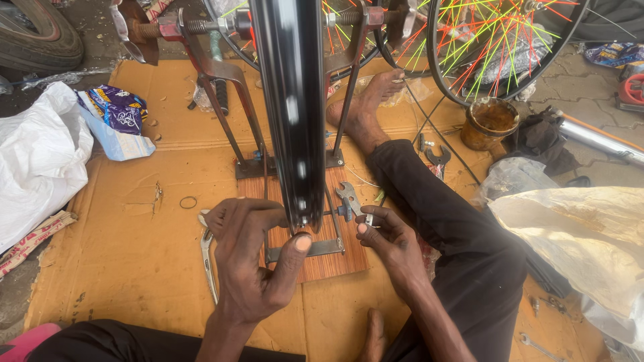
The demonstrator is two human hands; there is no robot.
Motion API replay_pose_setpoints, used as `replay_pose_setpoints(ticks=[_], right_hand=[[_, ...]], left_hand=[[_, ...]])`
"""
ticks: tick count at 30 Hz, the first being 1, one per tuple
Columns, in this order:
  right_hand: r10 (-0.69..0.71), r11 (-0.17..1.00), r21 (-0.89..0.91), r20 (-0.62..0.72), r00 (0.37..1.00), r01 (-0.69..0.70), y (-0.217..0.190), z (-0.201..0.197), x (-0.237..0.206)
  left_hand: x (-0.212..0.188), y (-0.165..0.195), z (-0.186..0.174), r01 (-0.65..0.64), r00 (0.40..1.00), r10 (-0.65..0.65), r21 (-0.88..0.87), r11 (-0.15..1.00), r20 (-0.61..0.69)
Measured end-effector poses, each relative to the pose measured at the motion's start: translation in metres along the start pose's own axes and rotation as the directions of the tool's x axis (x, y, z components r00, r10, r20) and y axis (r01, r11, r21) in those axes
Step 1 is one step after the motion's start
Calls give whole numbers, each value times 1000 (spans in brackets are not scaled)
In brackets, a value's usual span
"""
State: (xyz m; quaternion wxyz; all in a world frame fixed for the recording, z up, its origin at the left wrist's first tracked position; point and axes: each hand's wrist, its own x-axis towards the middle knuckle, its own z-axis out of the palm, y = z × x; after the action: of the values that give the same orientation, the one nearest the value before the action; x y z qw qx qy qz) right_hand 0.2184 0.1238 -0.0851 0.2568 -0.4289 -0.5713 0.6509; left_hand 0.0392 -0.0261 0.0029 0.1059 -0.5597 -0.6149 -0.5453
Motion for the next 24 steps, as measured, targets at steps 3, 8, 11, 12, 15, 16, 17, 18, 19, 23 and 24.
replay_pose_setpoints(ticks=[3, 8, 11, 12, 15, 16, 17, 18, 19, 23, 24], right_hand=[[-1, 1000, -17, 10, 1000, 1, 2, 0, 1], [-36, 998, -40, 37, 999, 38, 7, 1, 2], [-54, 998, -8, 28, 998, 54, 9, 1, 2], [-27, 1000, 4, 6, 1000, 27, 9, 1, 3], [17, 1000, 26, -28, 999, -17, 10, 0, 4], [11, 1000, 21, -16, 1000, -10, 10, 0, 4], [2, 1000, 16, -5, 1000, -2, 11, 0, 5], [-8, 1000, 13, 4, 1000, 7, 11, 0, 5], [-16, 1000, 9, 13, 1000, 16, 12, 0, 5], [-119, 993, 21, 22, 993, 119, 10, 2, 1], [-114, 993, -22, -9, 993, 113, 8, 2, 0]], left_hand=[[-5, -2, 2, 79, 996, -74, -97, 992, 55], [-4, -1, 3, 38, 999, -36, -66, 997, 33], [-2, 1, 3, 66, 997, -63, -115, 991, 32], [-2, 2, 3, 73, 997, -70, -127, 989, 31], [-3, 5, 2, 101, 995, -98, -176, 979, 22], [-4, 6, 2, 121, 993, -119, -189, 975, 23], [-5, 8, 1, 139, 990, -137, -202, 969, 24], [-4, 9, 0, 154, 988, -153, -218, 964, 24], [-4, 10, 0, 186, 982, -185, -239, 953, 28], [-1, 14, -3, 213, 976, -214, -280, 936, 27], [0, 15, -3, 196, 980, -198, -283, 939, 21]])
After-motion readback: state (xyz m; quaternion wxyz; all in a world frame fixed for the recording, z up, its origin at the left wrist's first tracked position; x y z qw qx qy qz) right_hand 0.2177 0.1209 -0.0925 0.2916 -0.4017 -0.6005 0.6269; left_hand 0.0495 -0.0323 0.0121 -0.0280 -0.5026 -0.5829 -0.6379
